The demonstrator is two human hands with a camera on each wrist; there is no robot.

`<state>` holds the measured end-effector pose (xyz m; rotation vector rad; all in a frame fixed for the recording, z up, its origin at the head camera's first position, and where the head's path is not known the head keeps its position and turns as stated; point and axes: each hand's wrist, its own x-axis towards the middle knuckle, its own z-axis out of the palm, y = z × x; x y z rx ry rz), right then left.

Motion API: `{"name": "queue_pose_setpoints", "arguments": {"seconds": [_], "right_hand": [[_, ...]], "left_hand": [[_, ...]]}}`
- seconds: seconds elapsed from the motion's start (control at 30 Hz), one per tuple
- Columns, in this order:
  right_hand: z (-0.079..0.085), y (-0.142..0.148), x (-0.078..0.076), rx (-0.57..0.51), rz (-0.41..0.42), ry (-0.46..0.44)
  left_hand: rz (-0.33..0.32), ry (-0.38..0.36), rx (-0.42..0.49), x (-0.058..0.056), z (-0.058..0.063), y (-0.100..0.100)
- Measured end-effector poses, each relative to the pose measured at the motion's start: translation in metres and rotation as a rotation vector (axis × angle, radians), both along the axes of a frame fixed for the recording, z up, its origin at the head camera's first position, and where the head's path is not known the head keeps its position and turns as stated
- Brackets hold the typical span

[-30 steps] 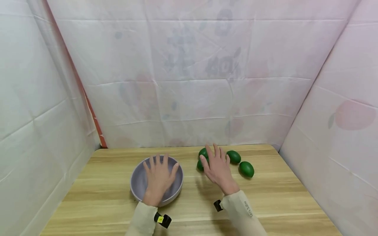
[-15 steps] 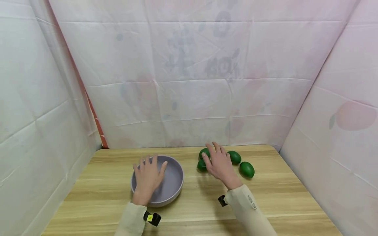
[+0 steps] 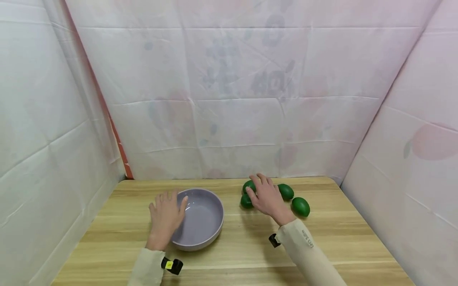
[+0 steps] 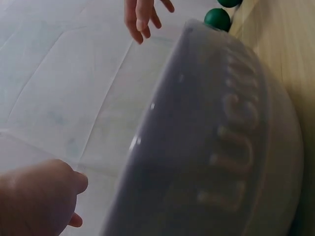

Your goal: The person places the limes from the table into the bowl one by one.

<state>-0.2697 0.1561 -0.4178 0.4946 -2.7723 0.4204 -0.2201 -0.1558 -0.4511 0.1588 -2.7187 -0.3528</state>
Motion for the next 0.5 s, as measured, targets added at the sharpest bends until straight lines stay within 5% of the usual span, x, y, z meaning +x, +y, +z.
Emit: {"name": "queue_pose_setpoints", "arguments": {"seconds": [0.33,0.5], "right_hand": [[-0.005,0.002,-0.006,0.027,0.015,-0.019],[-0.009,0.002,-0.008,0.028,0.022,-0.015]], "left_hand": [[-0.001,-0.099,0.071,0.003,-0.007,-0.015],[-0.041,-0.112,0.194,0.005,-0.015,-0.02]]}}
